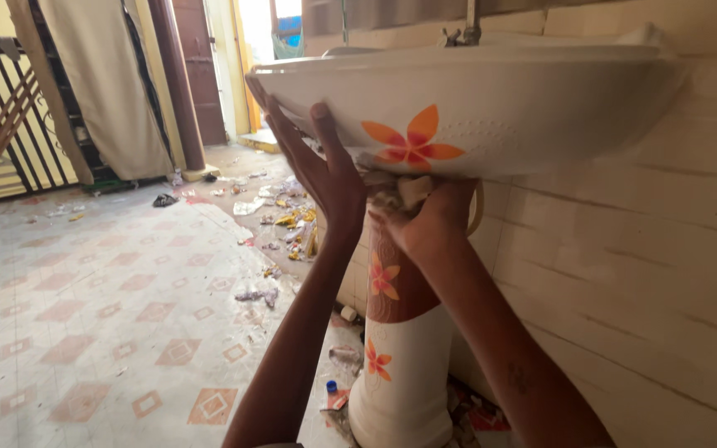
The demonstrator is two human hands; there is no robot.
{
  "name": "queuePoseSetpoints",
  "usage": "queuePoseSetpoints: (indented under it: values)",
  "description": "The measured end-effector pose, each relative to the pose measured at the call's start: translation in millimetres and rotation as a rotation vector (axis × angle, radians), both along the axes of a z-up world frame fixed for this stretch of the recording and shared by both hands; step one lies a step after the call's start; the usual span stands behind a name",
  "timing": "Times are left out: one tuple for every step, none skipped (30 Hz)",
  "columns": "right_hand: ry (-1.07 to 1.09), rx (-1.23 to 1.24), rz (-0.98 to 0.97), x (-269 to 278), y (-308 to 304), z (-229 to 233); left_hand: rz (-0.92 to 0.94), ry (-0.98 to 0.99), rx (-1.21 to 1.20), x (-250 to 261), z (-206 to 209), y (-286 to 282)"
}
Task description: The person wipes down the underside and column of a floral-patterned pedestal sink using a cloth, cleaning from the top down to the base near the floor.
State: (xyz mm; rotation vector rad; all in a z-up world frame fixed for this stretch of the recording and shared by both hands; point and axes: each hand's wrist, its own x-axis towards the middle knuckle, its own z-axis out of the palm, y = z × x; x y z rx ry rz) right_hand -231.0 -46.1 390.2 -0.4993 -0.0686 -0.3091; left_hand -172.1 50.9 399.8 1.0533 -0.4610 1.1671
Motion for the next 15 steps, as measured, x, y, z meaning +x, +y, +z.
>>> queuePoseSetpoints:
  values:
    - [-0.027,-0.02,-0.045,16.9,-14.9,-7.5,-0.062,0.009,-0.04,1.0,-2.8,-2.0]
    - [-0.054,-0.041,-0.089,37.8,-30.2,-17.2,-0.124,0.017,-0.081,1.7,-5.0,-4.3]
    - [-0.085,-0.059,-0.135,58.8,-47.9,-29.4,-0.188,0.023,-0.118,3.0,-7.5,-7.8]
    - [-0.41,-0.132,0.142,73.8,-68.6,-41.5,-0.201,0.044,-0.131,4.0,-11.4,-11.1]
    - [-0.746,-0.204,0.418,83.7,-85.4,-48.3,-0.209,0.06,-0.15,5.7,-13.8,-13.1]
    - [-1.088,-0.265,0.69,88.1,-92.0,-52.2,-0.218,0.075,-0.17,7.2,-16.7,-15.5]
    - [-0.776,-0.218,0.469,85.7,-90.1,-51.1,-0.233,0.164,-0.205,7.4,-20.8,-19.3]
    - [-0.47,-0.165,0.242,74.4,-84.1,-44.8,-0.247,0.253,-0.241,6.4,-25.1,-24.2]
    - [-0.172,-0.104,0.005,56.9,-74.0,-35.5,-0.263,0.342,-0.272,4.9,-27.6,-29.7]
    - [-0.159,-0.065,0.027,36.0,-60.5,-25.4,-0.42,0.497,-0.318,2.1,-28.4,-36.6]
    - [-0.149,-0.029,0.049,13.7,-46.4,-15.1,-0.581,0.648,-0.359,-1.0,-26.9,-43.3]
    - [-0.138,0.007,0.071,-7.2,-33.3,-5.6,-0.737,0.662,-0.439,-3.1,-24.6,-47.6]
    - [-0.151,0.046,0.074,-24.6,-22.7,2.8,-0.894,0.673,-0.519,-4.1,-22.6,-51.7]
    - [-0.164,0.085,0.078,-38.1,-14.3,9.5,-1.051,0.682,-0.599,-3.5,-21.3,-55.3]
    - [-0.177,0.121,0.084,-47.9,-8.2,14.8,-1.055,0.677,-0.604,-0.2,-18.9,-57.7]
